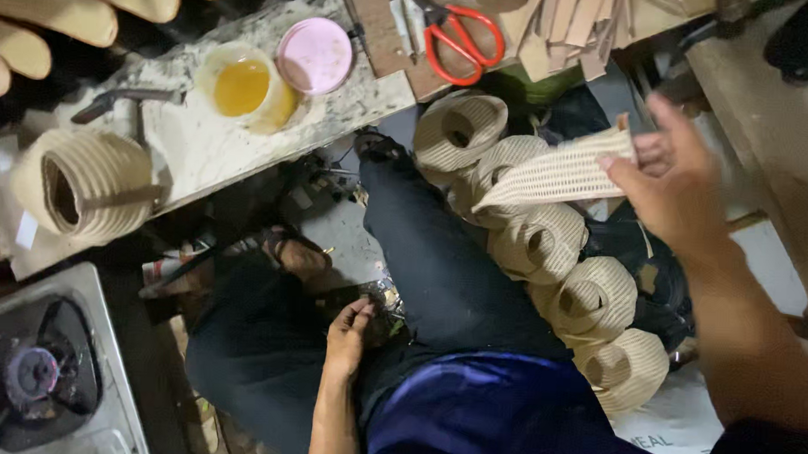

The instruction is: The person sits on the floor and folds the edge of a woven mesh shoe upper, dipping their fingers into a cup of glue and pressing the folded edge to secure it. They work the upper around its opening, then set it with a pile of finished uppers and pick up another piece.

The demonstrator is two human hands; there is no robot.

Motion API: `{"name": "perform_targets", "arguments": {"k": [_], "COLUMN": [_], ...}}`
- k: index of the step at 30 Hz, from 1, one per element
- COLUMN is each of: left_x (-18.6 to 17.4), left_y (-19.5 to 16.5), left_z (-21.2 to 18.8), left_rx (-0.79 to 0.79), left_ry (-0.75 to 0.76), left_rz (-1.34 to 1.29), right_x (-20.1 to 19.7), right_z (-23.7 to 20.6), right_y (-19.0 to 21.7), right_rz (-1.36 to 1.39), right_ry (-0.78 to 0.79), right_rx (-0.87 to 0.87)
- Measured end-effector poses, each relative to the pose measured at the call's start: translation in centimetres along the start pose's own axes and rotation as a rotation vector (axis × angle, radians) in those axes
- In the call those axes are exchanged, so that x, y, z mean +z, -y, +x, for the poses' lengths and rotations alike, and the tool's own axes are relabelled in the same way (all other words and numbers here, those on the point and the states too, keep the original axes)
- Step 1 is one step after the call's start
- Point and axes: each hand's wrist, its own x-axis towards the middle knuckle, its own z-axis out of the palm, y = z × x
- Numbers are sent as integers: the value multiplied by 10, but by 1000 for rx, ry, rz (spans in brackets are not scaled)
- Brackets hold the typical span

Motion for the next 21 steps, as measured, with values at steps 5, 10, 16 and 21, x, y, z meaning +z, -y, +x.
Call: {"name": "perform_targets", "arguments": {"k": [5,10,16,21], "left_x": [5,6,-2,-7], "left_y": [-6,-7,1,8], "left_z": [4,-3,-5,-4], "left_rx": [41,-10,51,-8], "left_ry": [79,14,-38,-35], "left_rz": [-14,15,95,117], "right_x": [35,71,101,112], "right_z": [11,47,101,130], "right_y": [-63,-106,-122,-132], "right_rz": [4,-48,-8,-464], "right_ry": [6,75,133,271], "right_rx": [349,501,702,870]}}
